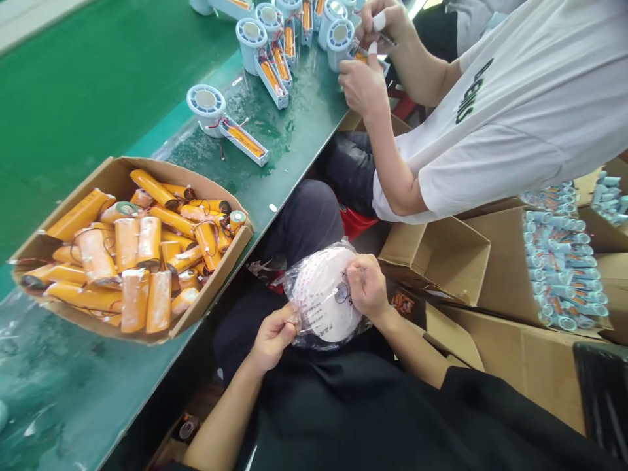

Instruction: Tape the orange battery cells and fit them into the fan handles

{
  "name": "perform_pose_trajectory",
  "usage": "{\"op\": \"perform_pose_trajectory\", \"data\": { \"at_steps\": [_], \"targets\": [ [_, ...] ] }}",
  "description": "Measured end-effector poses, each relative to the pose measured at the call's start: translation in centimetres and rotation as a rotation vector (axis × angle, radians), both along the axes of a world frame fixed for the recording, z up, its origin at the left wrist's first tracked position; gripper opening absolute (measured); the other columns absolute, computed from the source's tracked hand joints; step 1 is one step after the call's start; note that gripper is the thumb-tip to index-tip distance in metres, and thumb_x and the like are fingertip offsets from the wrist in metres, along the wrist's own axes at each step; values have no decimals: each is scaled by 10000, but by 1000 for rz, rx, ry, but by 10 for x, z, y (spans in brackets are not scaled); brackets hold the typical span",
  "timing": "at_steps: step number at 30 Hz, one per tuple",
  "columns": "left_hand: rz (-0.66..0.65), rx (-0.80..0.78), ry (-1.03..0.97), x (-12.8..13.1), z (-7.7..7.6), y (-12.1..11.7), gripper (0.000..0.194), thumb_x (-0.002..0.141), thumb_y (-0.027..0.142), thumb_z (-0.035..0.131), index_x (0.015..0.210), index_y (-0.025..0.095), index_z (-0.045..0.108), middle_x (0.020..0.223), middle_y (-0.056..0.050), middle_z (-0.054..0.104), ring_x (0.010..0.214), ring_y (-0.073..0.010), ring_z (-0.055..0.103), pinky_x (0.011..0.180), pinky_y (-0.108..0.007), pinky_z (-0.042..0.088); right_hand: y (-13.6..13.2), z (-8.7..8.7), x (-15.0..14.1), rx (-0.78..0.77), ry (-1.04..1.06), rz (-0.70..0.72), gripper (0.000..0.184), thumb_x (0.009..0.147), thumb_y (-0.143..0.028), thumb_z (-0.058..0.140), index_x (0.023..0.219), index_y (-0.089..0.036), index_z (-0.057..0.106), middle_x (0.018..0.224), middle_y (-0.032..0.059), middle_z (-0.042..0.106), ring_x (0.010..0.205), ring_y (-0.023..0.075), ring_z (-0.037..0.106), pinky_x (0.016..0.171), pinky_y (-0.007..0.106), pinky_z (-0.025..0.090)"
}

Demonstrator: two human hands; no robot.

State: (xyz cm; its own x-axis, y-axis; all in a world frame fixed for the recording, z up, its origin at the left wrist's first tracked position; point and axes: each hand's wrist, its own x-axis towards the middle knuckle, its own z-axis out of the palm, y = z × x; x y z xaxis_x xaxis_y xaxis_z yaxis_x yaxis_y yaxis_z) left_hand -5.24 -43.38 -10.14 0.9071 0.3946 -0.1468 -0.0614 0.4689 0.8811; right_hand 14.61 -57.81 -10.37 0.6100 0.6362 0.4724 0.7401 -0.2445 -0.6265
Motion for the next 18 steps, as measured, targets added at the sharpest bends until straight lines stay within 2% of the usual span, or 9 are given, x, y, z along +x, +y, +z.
{"op": "perform_pose_trajectory", "data": {
  "at_steps": [3, 6, 7, 9, 13, 15, 18],
  "targets": [
    [34, -156, 78, -9, 0, 3, 496, 847, 646, 801, 731, 179, 683, 697, -16, 583, 662, -148, 503, 699, -307, 444, 3, 5, -4, -14, -74, 118, 281, 1073, -450, 553, 1172, -229, 695, 1041, 115, 702, 973, 272, 645, 883, 469, 560],
    [-20, -185, 79, -13, 7, 5, 539, 819, 652, 824, 656, 167, 654, 641, -14, 550, 628, -142, 496, 651, -294, 429, 8, 10, -11, 15, -94, 81, 85, 1042, -280, 622, 1052, -265, 705, 1018, 82, 690, 980, 255, 625, 889, 451, 520],
    [-34, -194, 73, -13, 9, 4, 550, 818, 653, 824, 639, 166, 643, 625, -13, 538, 618, -139, 492, 637, -288, 422, 10, 12, -12, 27, -92, 90, 92, 1040, -230, 609, 998, -263, 684, 1001, 72, 693, 980, 250, 625, 897, 451, 507],
    [-20, -239, 63, -15, 16, 1, 556, 804, 648, 839, 633, 164, 626, 619, -11, 540, 607, -133, 496, 615, -273, 414, 13, 16, -14, 56, -63, 164, 147, 1060, -205, 542, 946, -250, 624, 948, 61, 691, 935, 239, 632, 884, 451, 500],
    [78, -419, 60, -22, 24, -7, 564, 799, 614, 853, 628, 175, 543, 569, 23, 497, 516, -103, 445, 540, -238, 379, 11, 26, -11, 153, 129, 323, 199, 1105, -264, 426, 945, -245, 543, 802, 30, 633, 723, 194, 599, 689, 356, 498],
    [181, -461, 94, -24, 24, -9, 580, 789, 594, 867, 624, 183, 492, 558, 39, 467, 495, -92, 406, 526, -230, 371, 7, 28, -6, 83, 208, 350, 220, 1099, -275, 429, 908, -245, 533, 733, 9, 597, 630, 170, 555, 600, 311, 451],
    [374, -405, 201, -24, 13, -7, 631, 725, 570, 921, 608, 188, 434, 578, 46, 443, 534, -89, 378, 553, -229, 387, 3, 30, 5, -128, 369, 334, 182, 1059, -306, 530, 892, -243, 562, 640, -33, 543, 508, 134, 457, 510, 282, 356]
  ]
}}
